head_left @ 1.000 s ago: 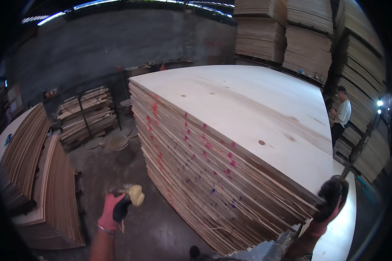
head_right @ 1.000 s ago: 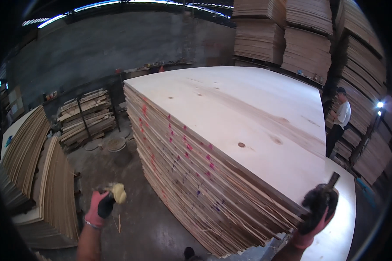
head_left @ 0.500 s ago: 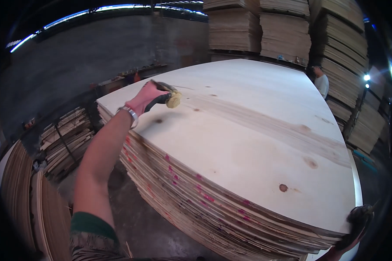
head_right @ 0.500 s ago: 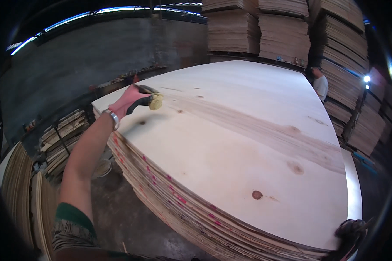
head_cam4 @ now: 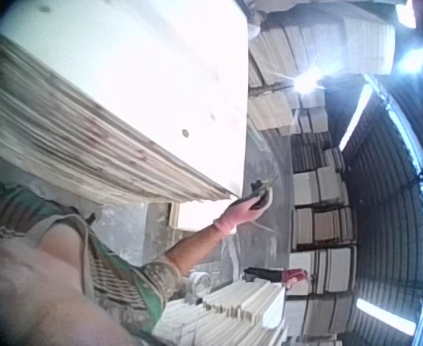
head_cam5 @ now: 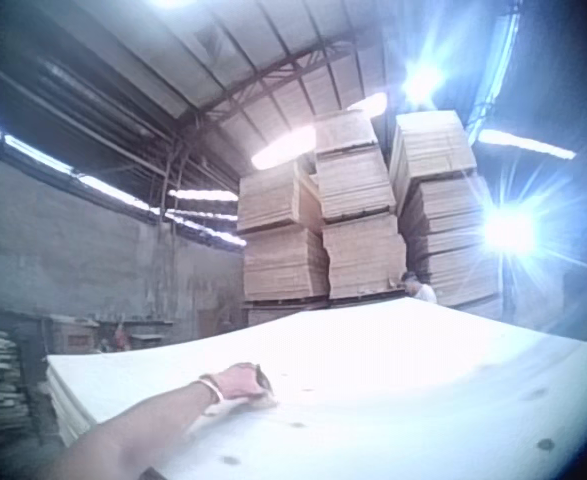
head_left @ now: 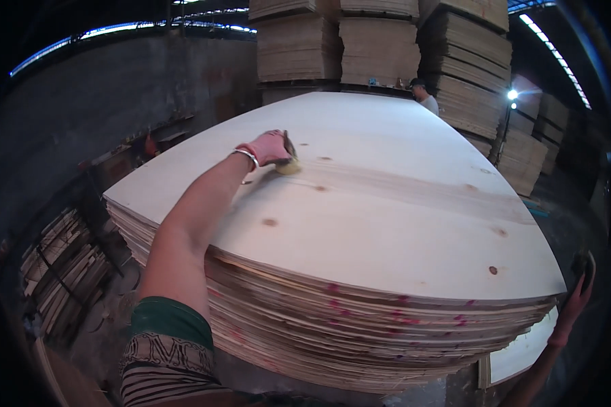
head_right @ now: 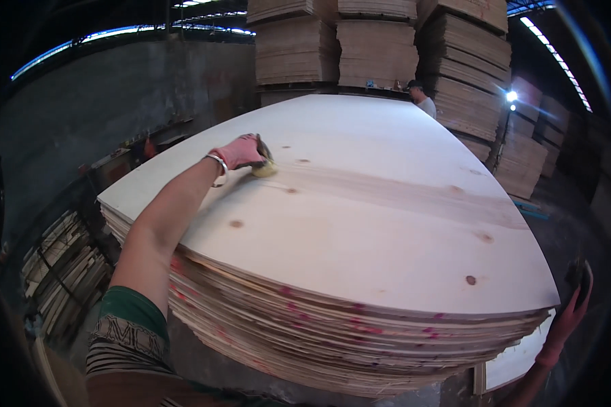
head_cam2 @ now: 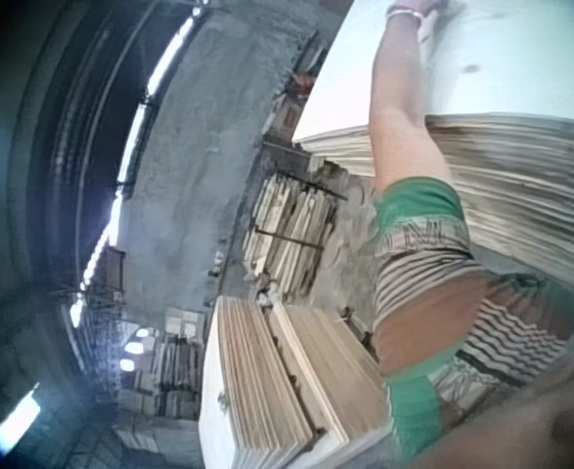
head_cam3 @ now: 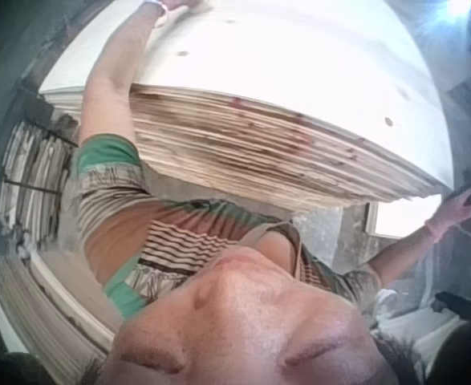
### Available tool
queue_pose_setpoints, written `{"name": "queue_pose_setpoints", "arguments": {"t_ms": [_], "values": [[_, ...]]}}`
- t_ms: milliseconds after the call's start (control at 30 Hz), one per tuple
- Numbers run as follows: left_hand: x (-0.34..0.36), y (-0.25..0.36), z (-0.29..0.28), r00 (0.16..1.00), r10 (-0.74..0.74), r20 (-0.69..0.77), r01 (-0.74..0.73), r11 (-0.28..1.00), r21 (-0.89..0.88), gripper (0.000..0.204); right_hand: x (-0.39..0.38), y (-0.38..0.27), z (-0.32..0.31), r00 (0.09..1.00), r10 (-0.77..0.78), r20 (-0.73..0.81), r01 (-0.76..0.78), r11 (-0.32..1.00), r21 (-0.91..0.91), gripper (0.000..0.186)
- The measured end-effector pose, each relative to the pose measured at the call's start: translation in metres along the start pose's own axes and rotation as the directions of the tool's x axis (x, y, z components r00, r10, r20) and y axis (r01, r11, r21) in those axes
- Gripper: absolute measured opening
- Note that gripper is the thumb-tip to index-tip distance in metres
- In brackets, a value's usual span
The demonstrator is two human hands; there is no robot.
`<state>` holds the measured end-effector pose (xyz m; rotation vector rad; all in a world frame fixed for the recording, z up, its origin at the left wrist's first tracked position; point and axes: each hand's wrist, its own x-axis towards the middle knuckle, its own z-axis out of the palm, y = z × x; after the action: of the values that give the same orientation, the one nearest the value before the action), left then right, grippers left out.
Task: The person applies filler to plywood sheets using a scraper and a lump of putty, then lifts and stacks the sheets with another person.
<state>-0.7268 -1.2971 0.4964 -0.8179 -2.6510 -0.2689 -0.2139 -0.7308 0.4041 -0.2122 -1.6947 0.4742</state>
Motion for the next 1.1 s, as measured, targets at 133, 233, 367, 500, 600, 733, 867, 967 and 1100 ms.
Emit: {"name": "queue_pose_setpoints", "arguments": {"t_ms": [133,233,367,500,600,733,867,967,1100], "values": [[-0.058,0.016,-0.044,0.953,0.201,0.228,-0.047,0.838,-0.544,0.035,0.041,-0.109,0.041,0.994,-0.068,0.086,0.069,0.998,-0.013,0.04],[-0.177,-0.017,-0.084,0.98,0.197,0.024,-0.07,0.455,-0.888,0.03,0.052,-0.201,0.148,0.938,0.002,0.346,-0.094,0.964,0.25,0.034],[-0.315,-0.055,-0.082,0.907,-0.263,-0.329,-0.258,0.271,-0.927,0.032,0.061,-0.273,0.283,0.686,-0.136,0.715,-0.216,0.9,0.378,0.024],[-0.427,-0.098,-0.038,0.798,-0.441,-0.41,0.038,0.716,-0.697,0.025,0.049,-0.27,0.397,0.651,-0.019,0.759,-0.035,0.998,0.056,0.028],[-0.491,-0.092,-0.032,0.801,-0.377,-0.464,0.119,0.862,-0.493,0.025,0.024,-0.293,0.453,0.575,0.066,0.816,0.311,0.904,-0.293,0.029],[-0.575,-0.094,-0.021,0.575,-0.733,-0.364,0.11,0.51,-0.853,0.023,-0.021,-0.375,0.516,0.38,-0.076,0.922,0.534,0.832,-0.152,0.026],[-0.576,-0.081,-0.005,0.626,-0.619,-0.475,0.322,0.76,-0.565,0.021,-0.035,-0.409,0.491,0.326,-0.214,0.921,0.527,0.85,0.011,0.025],[-0.505,-0.039,0.0,0.693,-0.429,-0.58,0.219,0.891,-0.398,0.032,-0.033,-0.388,0.426,0.251,-0.439,0.863,0.485,0.828,0.281,0.022],[-0.461,0.017,0.003,0.674,-0.684,-0.28,-0.155,0.24,-0.958,0.025,-0.051,-0.378,0.314,0.128,-0.738,0.663,0.404,0.649,0.644,0.021]]}}
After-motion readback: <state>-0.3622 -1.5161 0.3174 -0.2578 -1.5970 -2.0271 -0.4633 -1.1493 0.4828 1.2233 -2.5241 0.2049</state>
